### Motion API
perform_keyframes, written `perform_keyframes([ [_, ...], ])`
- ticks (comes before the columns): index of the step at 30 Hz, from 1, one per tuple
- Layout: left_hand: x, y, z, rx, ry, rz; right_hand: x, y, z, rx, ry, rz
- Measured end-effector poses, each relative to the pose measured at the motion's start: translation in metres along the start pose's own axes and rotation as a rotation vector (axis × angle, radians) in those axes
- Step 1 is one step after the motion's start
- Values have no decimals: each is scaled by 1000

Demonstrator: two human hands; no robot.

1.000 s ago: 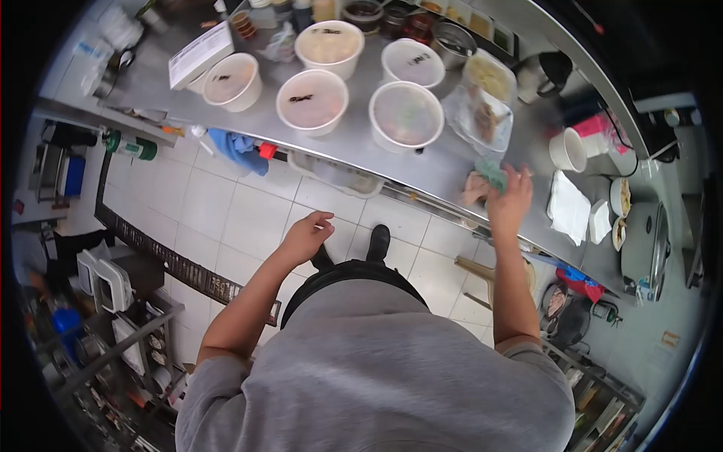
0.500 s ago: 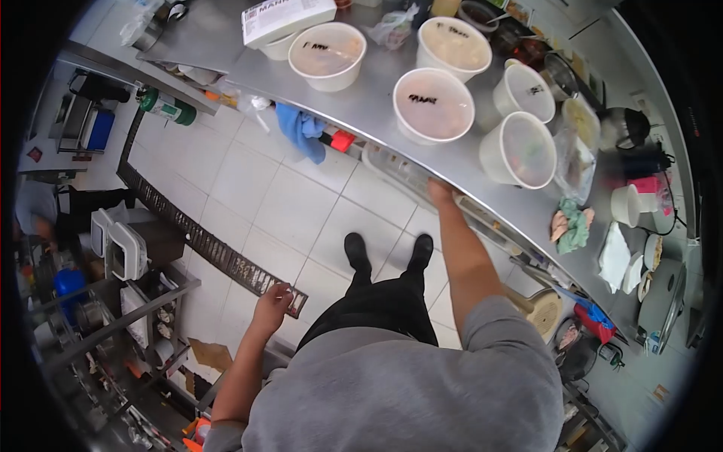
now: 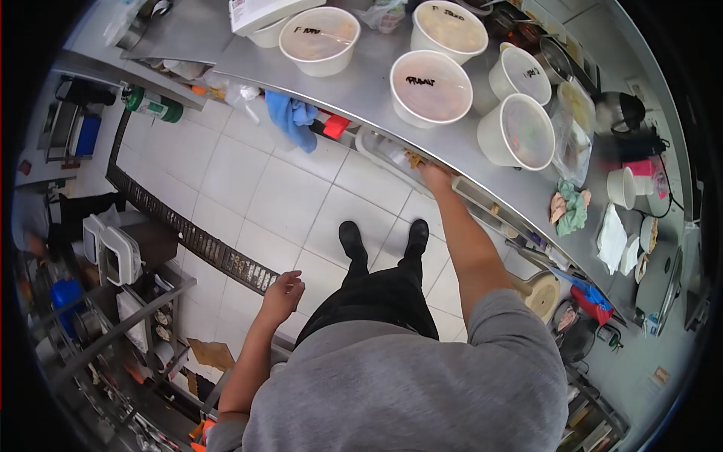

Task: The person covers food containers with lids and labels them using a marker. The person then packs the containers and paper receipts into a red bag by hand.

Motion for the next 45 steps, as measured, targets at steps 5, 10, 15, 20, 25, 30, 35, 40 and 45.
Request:
perform_keyframes([
  [5, -15, 2, -1, 21, -12, -16, -12, -19, 98, -340, -220, 29],
  [10, -66, 27, -17, -118, 371, -3, 50, -103, 183, -281, -299, -409],
  [15, -161, 66, -16, 279, 305, 622, 104, -184, 217, -73, -466, -536],
  [20, -170, 78, -24, 432, 184, 536, 90, -190, 238, -247, -371, -586],
  [25, -185, 77, -22, 483, 190, 482, 90, -200, 238, -133, -263, -692],
  [30, -174, 64, -20, 308, 245, 433, 38, -193, 197, -232, -296, -516],
  [35, -116, 34, -27, 151, 337, 197, 23, -128, 159, -374, -272, -184],
  [40, -88, -1, -3, -67, 499, -144, -5, -34, 77, -201, 60, -260],
  [45, -72, -21, -5, -105, 132, 187, -23, 29, 42, -225, 385, -290],
])
Point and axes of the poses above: each hand's wrist, its own z-axis away from the middle knuckle, its own y-axis out of the palm, x = y × z, the point moved 4 cm from there along -z, towards the middle knuckle, and after that the axes turned 2 degrees about z, right-handed, at the moved point
